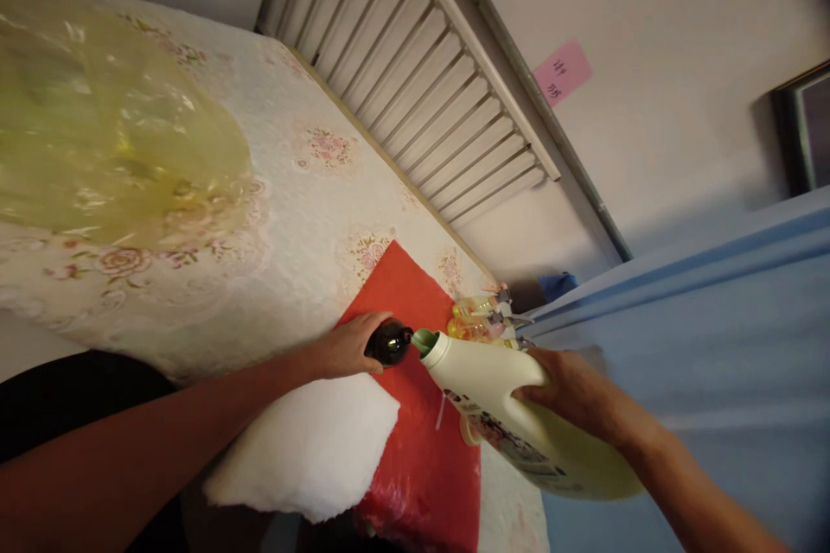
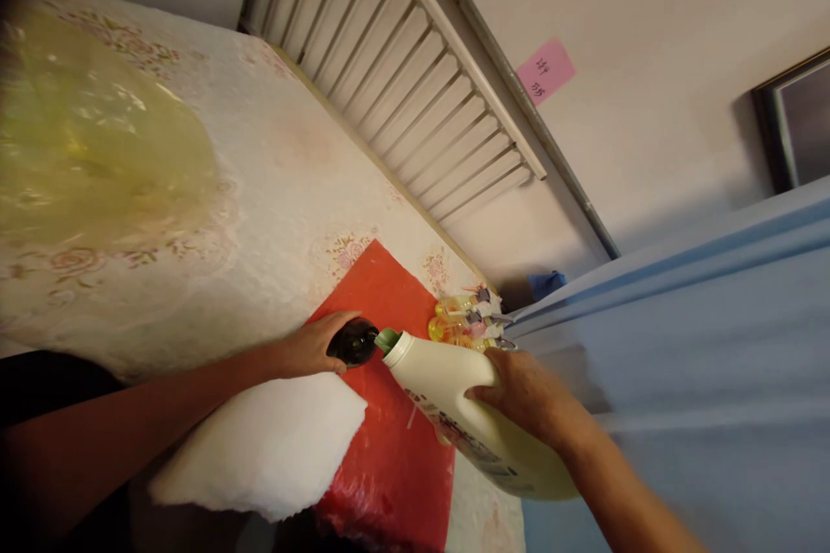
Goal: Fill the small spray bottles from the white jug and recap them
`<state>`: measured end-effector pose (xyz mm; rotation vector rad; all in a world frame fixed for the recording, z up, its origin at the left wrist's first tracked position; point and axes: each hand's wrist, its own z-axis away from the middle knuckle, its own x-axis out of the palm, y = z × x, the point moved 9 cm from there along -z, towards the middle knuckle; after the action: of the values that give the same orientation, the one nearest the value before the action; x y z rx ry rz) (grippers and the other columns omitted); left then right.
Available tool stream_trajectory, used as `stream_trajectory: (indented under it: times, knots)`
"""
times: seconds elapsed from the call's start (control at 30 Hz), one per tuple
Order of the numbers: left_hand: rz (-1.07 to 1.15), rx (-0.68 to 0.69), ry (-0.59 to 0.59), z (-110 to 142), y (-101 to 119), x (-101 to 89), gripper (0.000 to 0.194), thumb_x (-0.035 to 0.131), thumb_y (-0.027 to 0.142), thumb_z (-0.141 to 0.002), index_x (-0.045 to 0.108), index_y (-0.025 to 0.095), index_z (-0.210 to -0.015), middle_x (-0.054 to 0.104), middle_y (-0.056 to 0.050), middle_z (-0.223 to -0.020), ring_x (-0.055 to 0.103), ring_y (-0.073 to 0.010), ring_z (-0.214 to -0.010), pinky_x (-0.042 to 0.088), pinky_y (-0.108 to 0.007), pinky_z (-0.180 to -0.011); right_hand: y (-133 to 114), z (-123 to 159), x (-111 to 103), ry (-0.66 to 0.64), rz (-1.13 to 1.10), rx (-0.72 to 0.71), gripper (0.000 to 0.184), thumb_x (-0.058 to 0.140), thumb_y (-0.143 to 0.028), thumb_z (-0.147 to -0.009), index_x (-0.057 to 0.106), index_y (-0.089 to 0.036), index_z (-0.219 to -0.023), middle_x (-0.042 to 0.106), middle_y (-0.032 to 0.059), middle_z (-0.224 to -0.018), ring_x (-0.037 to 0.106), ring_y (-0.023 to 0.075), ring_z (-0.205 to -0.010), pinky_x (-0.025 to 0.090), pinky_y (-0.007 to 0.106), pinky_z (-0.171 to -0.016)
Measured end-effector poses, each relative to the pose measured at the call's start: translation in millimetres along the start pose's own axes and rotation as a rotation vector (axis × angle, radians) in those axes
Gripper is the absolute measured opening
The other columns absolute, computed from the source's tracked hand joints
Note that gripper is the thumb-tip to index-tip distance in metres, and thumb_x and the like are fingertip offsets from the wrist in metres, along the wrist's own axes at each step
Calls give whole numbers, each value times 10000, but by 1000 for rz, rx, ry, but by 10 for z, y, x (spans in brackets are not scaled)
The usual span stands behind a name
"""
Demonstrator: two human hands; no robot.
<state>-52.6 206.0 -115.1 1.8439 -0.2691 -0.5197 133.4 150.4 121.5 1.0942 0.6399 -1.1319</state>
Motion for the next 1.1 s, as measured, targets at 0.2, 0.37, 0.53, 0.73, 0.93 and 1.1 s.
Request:
stream_trajectory:
  times: [0.2,0.37,0.53,0.73,0.93,1.1]
  knots:
    - [3,-7,1,4,-19,4,805,733,231,-621,413,250,-1360,530,-97,-1361,495,-324,-1263,409,-461,-1058,24,-14,40,-23,-77,-36,201,640,-365,-784,654,-194,-889,725,72,-874,653,207,-755,426,269,-639]
    - [8,4,12,4,-28,-2,806,735,229,-617,416,251,-1357,537,-96,-1352,506,-328,-1252,414,-471,-1051,33,-11,39,-24,-96,-25,194,642,-354,-780,653,-196,-894,727,70,-878,657,203,-760,422,266,-636]
    - [10,-8,-2,5,-35,9,807,734,229,-611,423,252,-1355,534,-89,-1358,492,-337,-1263,410,-471,-1054,19,-15,35,-28,-79,-27,195,643,-365,-775,655,-203,-884,730,66,-872,661,206,-758,426,268,-635]
    - [-1,1,4,-8,-47,18,805,729,220,-612,420,263,-1354,534,-83,-1353,494,-330,-1255,409,-463,-1054,6,-21,23,-29,-74,-37,212,643,-369,-779,656,-198,-904,736,77,-910,670,218,-795,434,268,-645]
    - [-11,-10,-10,0,-47,21,820,725,207,-609,410,252,-1365,517,-90,-1376,470,-325,-1286,393,-457,-1075,30,-27,29,-27,-95,-38,214,646,-371,-773,659,-202,-904,735,67,-891,666,209,-774,431,271,-647]
    - [-9,-15,-3,-5,-60,19,813,727,216,-613,412,265,-1362,517,-88,-1374,472,-331,-1284,399,-468,-1066,22,-21,36,-30,-96,-45,215,642,-372,-773,659,-201,-903,737,75,-917,668,218,-794,438,281,-656]
